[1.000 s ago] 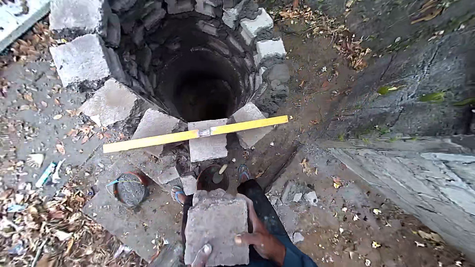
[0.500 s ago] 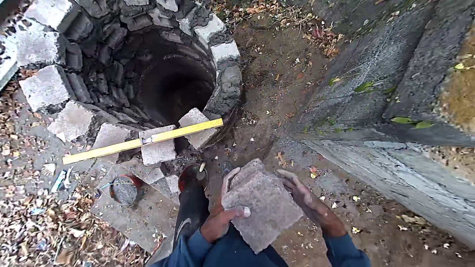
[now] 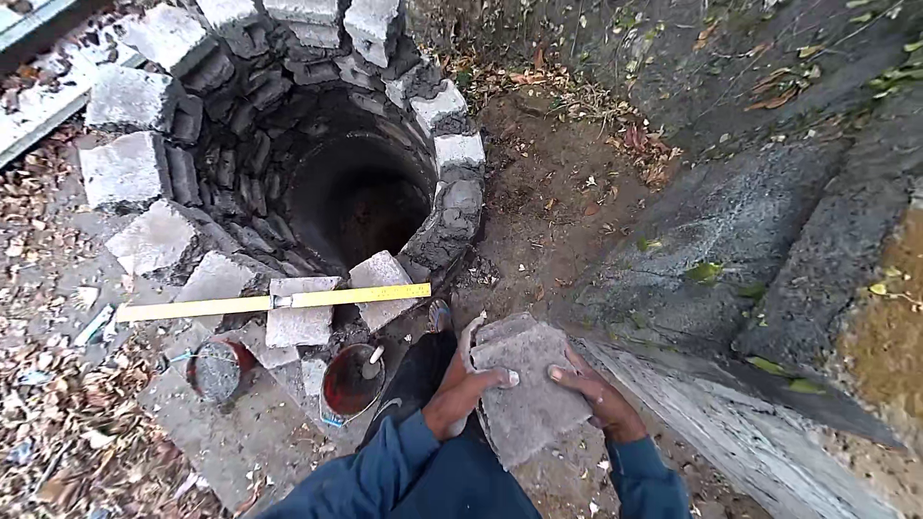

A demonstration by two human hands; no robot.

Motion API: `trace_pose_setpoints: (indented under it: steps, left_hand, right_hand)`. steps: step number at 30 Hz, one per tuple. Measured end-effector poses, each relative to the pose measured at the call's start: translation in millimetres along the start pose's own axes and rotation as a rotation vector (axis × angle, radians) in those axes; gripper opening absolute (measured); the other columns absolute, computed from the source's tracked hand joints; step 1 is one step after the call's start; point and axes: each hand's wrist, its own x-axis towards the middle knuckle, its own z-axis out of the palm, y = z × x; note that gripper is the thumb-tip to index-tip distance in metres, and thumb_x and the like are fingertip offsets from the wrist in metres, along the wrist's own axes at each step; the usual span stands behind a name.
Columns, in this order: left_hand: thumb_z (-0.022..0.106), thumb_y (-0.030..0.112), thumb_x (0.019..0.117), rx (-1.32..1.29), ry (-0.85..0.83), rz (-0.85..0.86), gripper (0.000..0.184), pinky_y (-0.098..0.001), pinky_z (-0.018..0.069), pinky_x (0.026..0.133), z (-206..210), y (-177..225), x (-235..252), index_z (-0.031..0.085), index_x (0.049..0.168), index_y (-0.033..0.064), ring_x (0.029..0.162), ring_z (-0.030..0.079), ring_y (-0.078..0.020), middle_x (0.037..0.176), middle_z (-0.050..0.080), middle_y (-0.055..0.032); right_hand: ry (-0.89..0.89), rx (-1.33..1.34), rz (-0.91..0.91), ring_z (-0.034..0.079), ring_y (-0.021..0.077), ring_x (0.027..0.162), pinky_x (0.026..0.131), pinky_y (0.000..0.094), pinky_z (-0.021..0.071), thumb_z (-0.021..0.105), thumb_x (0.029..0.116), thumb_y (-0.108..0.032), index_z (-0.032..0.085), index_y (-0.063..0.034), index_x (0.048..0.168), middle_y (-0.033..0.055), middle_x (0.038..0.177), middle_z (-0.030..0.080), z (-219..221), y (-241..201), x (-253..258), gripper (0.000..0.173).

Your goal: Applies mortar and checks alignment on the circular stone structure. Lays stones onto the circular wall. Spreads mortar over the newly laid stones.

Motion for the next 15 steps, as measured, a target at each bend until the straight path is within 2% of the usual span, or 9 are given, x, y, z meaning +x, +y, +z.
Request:
trace_pose_setpoints:
  steps: [4, 6, 7, 8, 10, 11, 13, 14, 15]
  left_hand:
    - [0.081, 0.011, 0.0717, -0.072, 0.02, 0.115, 0.103, -0.0348, 0.0572, 0.098, -2, 37, 25, 0.024, 0.158, 0.0065, 0.123, 0.061, -0.0195, 0.144, 0.054, -0.0128]
    - [0.084, 0.017, 0.0691, -0.046, 0.066, 0.155, 0.111, -0.034, 0.0556, 0.101, 0, 64, 34, 0.021, 0.16, 0.0074, 0.127, 0.059, -0.0185, 0.149, 0.05, -0.0126]
    - [0.085, 0.023, 0.0692, -0.014, 0.097, 0.167, 0.113, -0.0343, 0.0538, 0.103, 0, 78, 38, 0.02, 0.161, 0.0091, 0.131, 0.056, -0.0184, 0.153, 0.046, -0.0126]
    - [0.084, 0.03, 0.0715, 0.021, 0.123, 0.163, 0.114, -0.0347, 0.0511, 0.107, 0, 89, 36, 0.018, 0.163, 0.0105, 0.135, 0.052, -0.0179, 0.157, 0.042, -0.0127]
    - [0.082, 0.046, 0.075, 0.046, 0.133, 0.176, 0.118, -0.0361, 0.044, 0.113, -4, 111, 34, 0.013, 0.165, 0.0138, 0.143, 0.043, -0.0177, 0.163, 0.032, -0.0122]
    - [0.081, 0.052, 0.075, 0.023, 0.133, 0.203, 0.119, -0.0361, 0.0457, 0.112, -5, 120, 33, 0.013, 0.165, 0.0142, 0.141, 0.046, -0.0175, 0.161, 0.036, -0.0117]
    - [0.08, 0.057, 0.0753, -0.081, 0.122, 0.295, 0.121, -0.0366, 0.0536, 0.102, -5, 134, 34, 0.012, 0.164, 0.0094, 0.126, 0.059, -0.0193, 0.146, 0.054, -0.0118]
    - [0.08, 0.058, 0.0757, -0.148, 0.11, 0.347, 0.123, -0.038, 0.055, 0.1, -6, 138, 36, 0.011, 0.163, 0.0051, 0.121, 0.063, -0.0217, 0.14, 0.059, -0.0131]
    - [0.079, 0.059, 0.0768, -0.205, 0.088, 0.412, 0.124, -0.0401, 0.0549, 0.101, -6, 140, 41, 0.009, 0.161, 0.0005, 0.122, 0.064, -0.0251, 0.138, 0.061, -0.0155]
  right_hand:
    - [-0.113, -0.05, -0.021, 0.067, 0.009, 0.112, 0.095, 0.0318, 0.06, 0.082, 0.0783, -0.052, 0.03, -0.0117, 0.157, -0.0001, 0.136, 0.062, -4, -51, 47, 0.102]
    - [-0.168, -0.021, -0.049, 0.066, 0.0091, 0.116, 0.098, 0.0321, 0.0585, 0.083, 0.0781, -0.051, 0.026, -0.0098, 0.159, 0.0006, 0.14, 0.061, -6, -76, 68, 0.107]
    - [-0.183, 0.014, -0.073, 0.067, 0.008, 0.113, 0.097, 0.0308, 0.0591, 0.084, 0.078, -0.05, 0.025, -0.0088, 0.159, -0.0008, 0.136, 0.064, -5, -86, 77, 0.108]
    - [-0.17, 0.071, -0.078, 0.07, 0.0075, 0.107, 0.093, 0.03, 0.0609, 0.084, 0.0773, -0.049, 0.028, -0.0073, 0.156, -0.0017, 0.127, 0.068, -4, -89, 79, 0.105]
    - [-0.134, 0.205, -0.116, 0.074, 0.0085, 0.096, 0.087, 0.0307, 0.0629, 0.086, 0.0768, -0.049, 0.046, -0.0084, 0.141, -0.0019, 0.111, 0.075, -3, -92, 86, 0.086]
    - [-0.111, 0.255, -0.153, 0.074, 0.0081, 0.092, 0.085, 0.0303, 0.0633, 0.085, 0.077, -0.049, 0.055, -0.0108, 0.131, -0.0024, 0.105, 0.077, -3, -96, 89, 0.073]
    - [-0.065, 0.354, -0.244, 0.075, 0.0069, 0.086, 0.079, 0.0286, 0.0641, 0.083, 0.0781, -0.048, 0.072, -0.0168, 0.111, -0.0026, 0.096, 0.079, 1, -109, 95, 0.047]
    - [-0.057, 0.4, -0.291, 0.076, 0.007, 0.085, 0.078, 0.0285, 0.0643, 0.082, 0.0792, -0.047, 0.076, -0.019, 0.105, -0.0022, 0.094, 0.079, 2, -115, 100, 0.039]
    - [-0.068, 0.438, -0.334, 0.076, 0.0074, 0.087, 0.078, 0.0288, 0.0645, 0.079, 0.0818, -0.046, 0.077, -0.0202, 0.106, -0.0018, 0.096, 0.079, 2, -121, 107, 0.036]
